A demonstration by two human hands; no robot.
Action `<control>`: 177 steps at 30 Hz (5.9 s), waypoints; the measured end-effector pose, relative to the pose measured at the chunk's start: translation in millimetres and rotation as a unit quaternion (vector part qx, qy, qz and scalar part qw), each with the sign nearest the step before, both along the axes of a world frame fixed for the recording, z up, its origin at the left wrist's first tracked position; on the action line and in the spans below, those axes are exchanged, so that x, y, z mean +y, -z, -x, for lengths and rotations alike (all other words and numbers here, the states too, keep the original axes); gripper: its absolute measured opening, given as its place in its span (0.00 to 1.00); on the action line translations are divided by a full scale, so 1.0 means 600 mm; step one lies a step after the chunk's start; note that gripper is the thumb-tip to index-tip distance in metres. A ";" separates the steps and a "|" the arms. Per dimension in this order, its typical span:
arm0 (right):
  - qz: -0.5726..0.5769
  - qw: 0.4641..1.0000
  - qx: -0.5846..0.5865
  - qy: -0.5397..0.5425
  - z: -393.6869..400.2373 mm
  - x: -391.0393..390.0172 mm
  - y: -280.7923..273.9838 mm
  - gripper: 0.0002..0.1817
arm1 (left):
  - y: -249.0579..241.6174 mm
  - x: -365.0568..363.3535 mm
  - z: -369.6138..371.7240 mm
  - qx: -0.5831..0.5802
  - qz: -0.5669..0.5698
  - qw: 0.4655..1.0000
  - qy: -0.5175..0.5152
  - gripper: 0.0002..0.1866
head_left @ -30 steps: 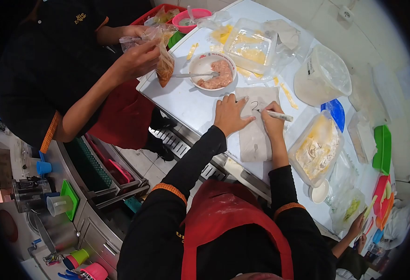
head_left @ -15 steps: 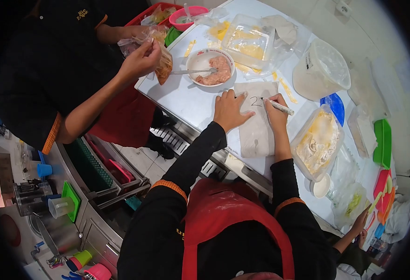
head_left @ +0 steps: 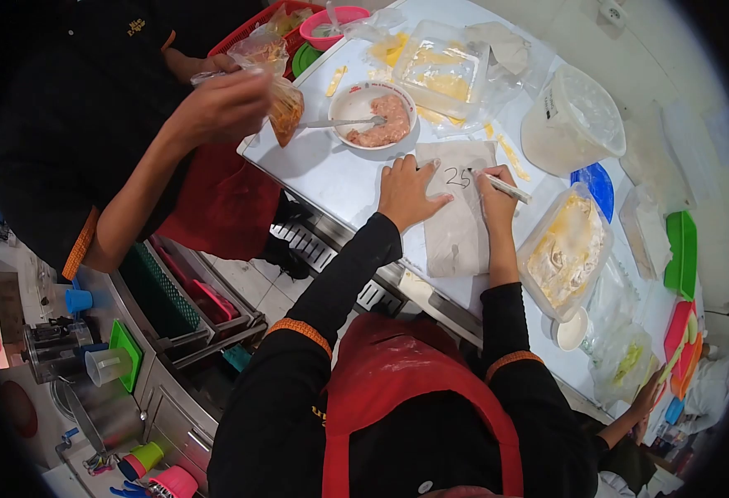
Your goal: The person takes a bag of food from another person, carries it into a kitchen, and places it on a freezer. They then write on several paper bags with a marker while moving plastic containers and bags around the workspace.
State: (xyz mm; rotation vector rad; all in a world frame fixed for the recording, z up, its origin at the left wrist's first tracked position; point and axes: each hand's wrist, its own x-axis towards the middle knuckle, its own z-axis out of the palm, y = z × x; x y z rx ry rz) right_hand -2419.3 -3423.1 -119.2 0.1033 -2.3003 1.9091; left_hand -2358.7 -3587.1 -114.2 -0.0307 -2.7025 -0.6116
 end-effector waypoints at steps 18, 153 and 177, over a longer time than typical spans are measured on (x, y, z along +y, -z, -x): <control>0.007 0.999 0.028 0.036 -0.037 0.028 0.022 0.07 | 0.021 -0.002 0.007 0.016 0.010 0.995 0.095 0.26; 0.089 0.984 0.059 0.143 -0.194 0.424 -0.214 0.16 | -0.338 0.306 0.101 -0.194 -0.346 0.802 0.447 0.17; -0.460 0.882 0.099 -0.028 -0.132 0.377 -0.108 0.44 | -0.120 0.471 0.173 -0.086 -0.131 0.872 0.464 0.12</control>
